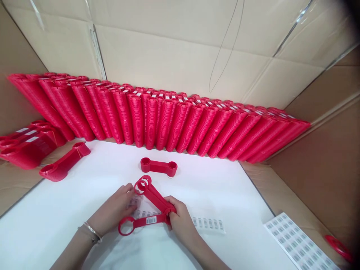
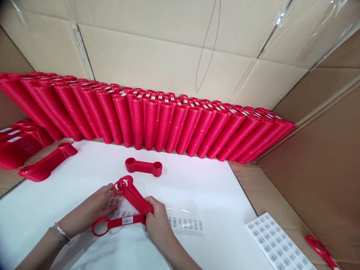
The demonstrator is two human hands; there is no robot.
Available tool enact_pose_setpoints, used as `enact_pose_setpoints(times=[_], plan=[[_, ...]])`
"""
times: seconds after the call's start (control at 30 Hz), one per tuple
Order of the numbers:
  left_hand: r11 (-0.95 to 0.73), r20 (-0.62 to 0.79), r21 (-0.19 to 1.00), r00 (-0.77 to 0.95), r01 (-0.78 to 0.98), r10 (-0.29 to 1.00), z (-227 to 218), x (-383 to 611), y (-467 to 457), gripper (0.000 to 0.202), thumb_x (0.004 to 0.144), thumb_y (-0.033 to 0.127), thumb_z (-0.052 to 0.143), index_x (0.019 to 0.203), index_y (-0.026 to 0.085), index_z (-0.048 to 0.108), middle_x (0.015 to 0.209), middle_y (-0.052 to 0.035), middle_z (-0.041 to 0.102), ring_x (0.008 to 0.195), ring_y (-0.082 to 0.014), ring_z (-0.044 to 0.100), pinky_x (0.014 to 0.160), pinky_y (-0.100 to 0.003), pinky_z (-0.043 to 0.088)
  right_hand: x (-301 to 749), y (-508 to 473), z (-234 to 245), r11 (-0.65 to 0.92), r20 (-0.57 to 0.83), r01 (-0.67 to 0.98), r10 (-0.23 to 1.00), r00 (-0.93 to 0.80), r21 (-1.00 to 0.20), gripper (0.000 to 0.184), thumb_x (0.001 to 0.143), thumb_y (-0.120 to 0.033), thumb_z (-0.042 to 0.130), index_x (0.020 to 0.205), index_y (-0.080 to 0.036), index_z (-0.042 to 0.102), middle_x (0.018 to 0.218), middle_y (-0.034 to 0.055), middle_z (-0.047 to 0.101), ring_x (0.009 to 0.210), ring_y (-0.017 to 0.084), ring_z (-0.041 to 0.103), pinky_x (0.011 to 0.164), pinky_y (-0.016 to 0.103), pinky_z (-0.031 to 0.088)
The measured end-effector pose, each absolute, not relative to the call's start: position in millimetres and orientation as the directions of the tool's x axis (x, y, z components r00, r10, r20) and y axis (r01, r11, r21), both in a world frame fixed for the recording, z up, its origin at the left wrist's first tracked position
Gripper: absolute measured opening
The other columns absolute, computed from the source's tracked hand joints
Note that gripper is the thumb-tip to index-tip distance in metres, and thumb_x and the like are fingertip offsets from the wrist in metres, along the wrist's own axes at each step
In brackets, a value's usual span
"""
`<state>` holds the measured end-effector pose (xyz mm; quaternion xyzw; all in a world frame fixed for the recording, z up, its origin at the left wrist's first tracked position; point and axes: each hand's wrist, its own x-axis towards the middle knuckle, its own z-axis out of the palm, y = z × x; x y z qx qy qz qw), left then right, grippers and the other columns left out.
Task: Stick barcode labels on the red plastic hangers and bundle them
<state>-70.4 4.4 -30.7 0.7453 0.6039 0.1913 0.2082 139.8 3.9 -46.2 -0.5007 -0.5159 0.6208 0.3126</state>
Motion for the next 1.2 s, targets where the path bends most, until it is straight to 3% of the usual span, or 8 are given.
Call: enact_pose_setpoints(times=[0.1, 0.17, 0.33, 0.47, 0.6, 0.8, 1.2], plan=[[-0.151, -0.178, 0.528, 0.282, 0.836, 0.943, -30.2, -68.5, 4.2, 0.019, 0.079, 0.028, 0.043, 0.085, 0.019, 0.058, 0.091, -0.0039, 0.052, 0.071, -0.0158, 0.055, 0.064, -0.026, 0.043, 141.3, 7.2, -54.0, -0.240, -0.283, 0.172, 0.911, -0.300, -0.955, 0.035, 0.057, -0.007, 0.031, 0.076, -0.016, 0.059, 0.054, -0.0040, 0.044, 0.041, 0.009, 0.037, 0.037, 0.020, 0.027], [-0.124, -0.223, 0.519, 0.274, 0.846, 0.936, -29.6, -69.8, 5.1, 0.018, 0.081, 0.028, 0.039, 0.083, 0.020, 0.056, 0.090, -0.0025, 0.050, 0.069, -0.0145, 0.054, 0.064, -0.026, 0.041, 142.4, 8.5, -57.0, -0.220, -0.271, 0.190, 0.912, -0.307, -0.957, 0.037, 0.058, -0.006, 0.030, 0.078, -0.017, 0.059, 0.054, -0.0041, 0.045, 0.041, 0.009, 0.037, 0.038, 0.020, 0.028], [-0.092, -0.221, 0.584, 0.267, 0.806, 0.938, -22.2, -74.0, 4.8, 0.023, 0.085, 0.030, 0.035, 0.073, 0.019, 0.051, 0.085, -0.0004, 0.050, 0.066, -0.0133, 0.051, 0.064, -0.026, 0.039, 145.2, 10.5, -58.4, -0.168, -0.240, 0.253, 0.927, -0.289, -0.953, 0.038, 0.059, -0.005, 0.030, 0.079, -0.018, 0.060, 0.058, -0.0037, 0.048, 0.045, 0.009, 0.039, 0.045, 0.021, 0.031], [-0.002, -0.195, 0.764, 0.233, 0.646, 0.953, -11.7, -61.5, 0.6, 0.028, 0.085, 0.042, 0.040, 0.075, 0.019, 0.052, 0.070, 0.0015, 0.051, 0.063, -0.0132, 0.047, 0.060, -0.024, 0.037, 146.7, 11.3, -57.4, -0.109, -0.195, 0.302, 0.943, -0.271, -0.947, 0.038, 0.061, -0.005, 0.031, 0.079, -0.018, 0.061, 0.061, -0.0024, 0.053, 0.055, 0.012, 0.046, 0.055, 0.023, 0.035], [0.158, -0.247, 0.902, 0.181, 0.402, 0.952, -12.5, -36.8, -2.3, 0.035, 0.082, 0.050, 0.044, 0.074, 0.017, 0.053, 0.052, 0.0073, 0.032, 0.048, -0.0085, 0.030, 0.047, -0.021, 0.027, 145.1, 9.9, -52.7, -0.075, -0.163, 0.312, 0.949, -0.268, -0.947, 0.036, 0.062, -0.005, 0.033, 0.081, -0.017, 0.062, 0.070, 0.0008, 0.060, 0.067, 0.015, 0.052, 0.062, 0.025, 0.037], [0.250, -0.294, 0.931, 0.139, 0.268, 0.946, -23.2, -25.7, -3.4, 0.035, 0.078, 0.050, 0.051, 0.076, 0.016, 0.057, 0.049, 0.0083, 0.030, 0.044, -0.0068, 0.027, 0.042, -0.019, 0.022, 143.2, 5.0, -46.6, -0.077, -0.158, 0.280, 0.947, -0.278, -0.957, 0.034, 0.061, -0.006, 0.033, 0.078, -0.016, 0.061, 0.070, 0.0014, 0.060, 0.067, 0.016, 0.052, 0.062, 0.025, 0.038], [0.212, -0.260, 0.919, 0.109, 0.333, 0.959, -22.5, -23.3, -4.4, 0.036, 0.080, 0.051, 0.048, 0.075, 0.017, 0.058, 0.048, 0.0080, 0.029, 0.042, -0.0071, 0.029, 0.041, -0.020, 0.025, 143.4, 0.7, -42.8, -0.057, -0.133, 0.265, 0.951, -0.280, -0.963, 0.033, 0.061, -0.007, 0.033, 0.077, -0.016, 0.060, 0.061, -0.0014, 0.053, 0.059, 0.013, 0.048, 0.059, 0.024, 0.036]])
